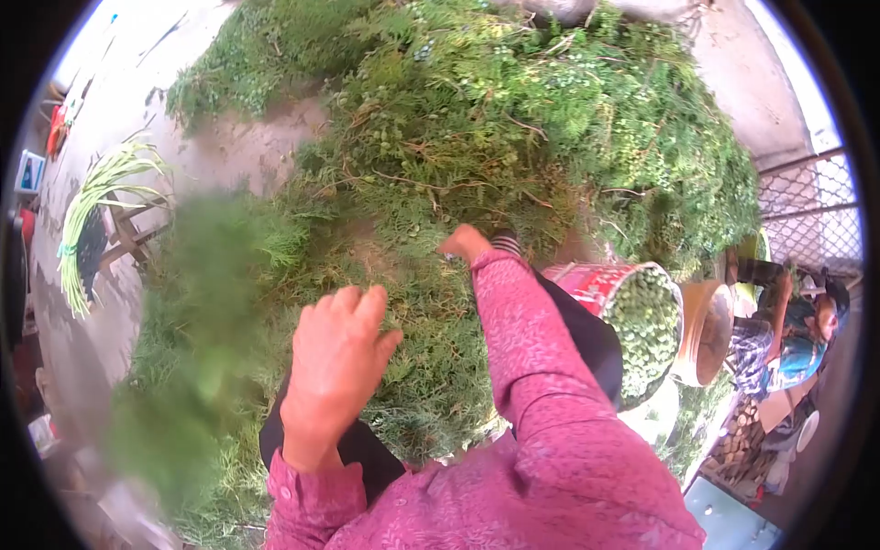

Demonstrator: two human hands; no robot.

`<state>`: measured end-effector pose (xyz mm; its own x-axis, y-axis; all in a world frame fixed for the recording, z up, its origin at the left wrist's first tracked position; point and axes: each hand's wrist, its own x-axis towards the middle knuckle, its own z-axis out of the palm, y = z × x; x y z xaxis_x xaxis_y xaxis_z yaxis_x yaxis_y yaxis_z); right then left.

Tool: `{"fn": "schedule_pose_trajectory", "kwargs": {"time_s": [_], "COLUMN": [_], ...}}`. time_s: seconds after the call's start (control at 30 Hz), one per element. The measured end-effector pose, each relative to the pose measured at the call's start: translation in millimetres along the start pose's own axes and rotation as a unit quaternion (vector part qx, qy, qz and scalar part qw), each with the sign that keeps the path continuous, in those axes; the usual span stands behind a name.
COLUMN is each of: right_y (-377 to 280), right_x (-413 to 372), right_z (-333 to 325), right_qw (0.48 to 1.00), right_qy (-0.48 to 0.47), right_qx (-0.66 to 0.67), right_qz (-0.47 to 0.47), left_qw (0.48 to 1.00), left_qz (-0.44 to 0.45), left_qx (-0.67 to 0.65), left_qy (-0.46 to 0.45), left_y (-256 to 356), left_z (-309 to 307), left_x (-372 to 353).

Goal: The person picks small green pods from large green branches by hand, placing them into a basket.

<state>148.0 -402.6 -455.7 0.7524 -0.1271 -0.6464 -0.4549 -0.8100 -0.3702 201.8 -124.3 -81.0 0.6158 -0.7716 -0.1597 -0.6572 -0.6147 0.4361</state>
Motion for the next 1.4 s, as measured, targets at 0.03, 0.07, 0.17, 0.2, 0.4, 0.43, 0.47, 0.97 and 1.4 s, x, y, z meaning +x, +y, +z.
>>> {"fn": "schedule_pose_trajectory", "kwargs": {"time_s": [0.03, 0.07, 0.17, 0.2, 0.4, 0.43, 0.47, 0.97, 1.4], "right_y": [-19, -53, -70, -75, -68, -64, -61, -198, -213], "right_x": [-4, -17, -12, -13, -58, -67, -75, -278, -207], "right_z": [4, 0, 12, 7, -76, -87, -100, -209, -211], "right_qw": [1.0, 0.961, 0.801, 0.748, 0.98, 0.998, 0.999, 0.897, 0.629], "right_qy": [-0.007, -0.006, 0.019, 0.044, -0.021, -0.026, -0.019, 0.104, 0.05], "right_qx": [0.001, 0.198, 0.474, 0.561, 0.153, 0.055, 0.047, 0.413, 0.744], "right_qz": [-0.002, 0.193, 0.365, 0.352, 0.127, 0.013, 0.015, -0.119, -0.218], "left_qw": [1.0, 0.999, 0.998, 0.997, 1.0, 1.0, 1.0, 0.982, 0.911], "left_qz": [-0.006, -0.004, -0.001, -0.001, 0.012, 0.015, 0.018, -0.018, -0.103], "left_qx": [-0.001, 0.006, 0.024, 0.032, 0.018, 0.018, 0.014, -0.09, -0.299], "left_qy": [-0.004, -0.032, -0.063, -0.065, -0.02, -0.015, -0.006, 0.167, 0.263], "left_y": [-2, -4, -8, -7, 1, 2, 3, 6, -36], "left_z": [1, 2, 4, 3, -5, -7, -8, -3, -16], "left_x": [0, -1, 3, 4, 3, 1, -1, 15, 45]}}
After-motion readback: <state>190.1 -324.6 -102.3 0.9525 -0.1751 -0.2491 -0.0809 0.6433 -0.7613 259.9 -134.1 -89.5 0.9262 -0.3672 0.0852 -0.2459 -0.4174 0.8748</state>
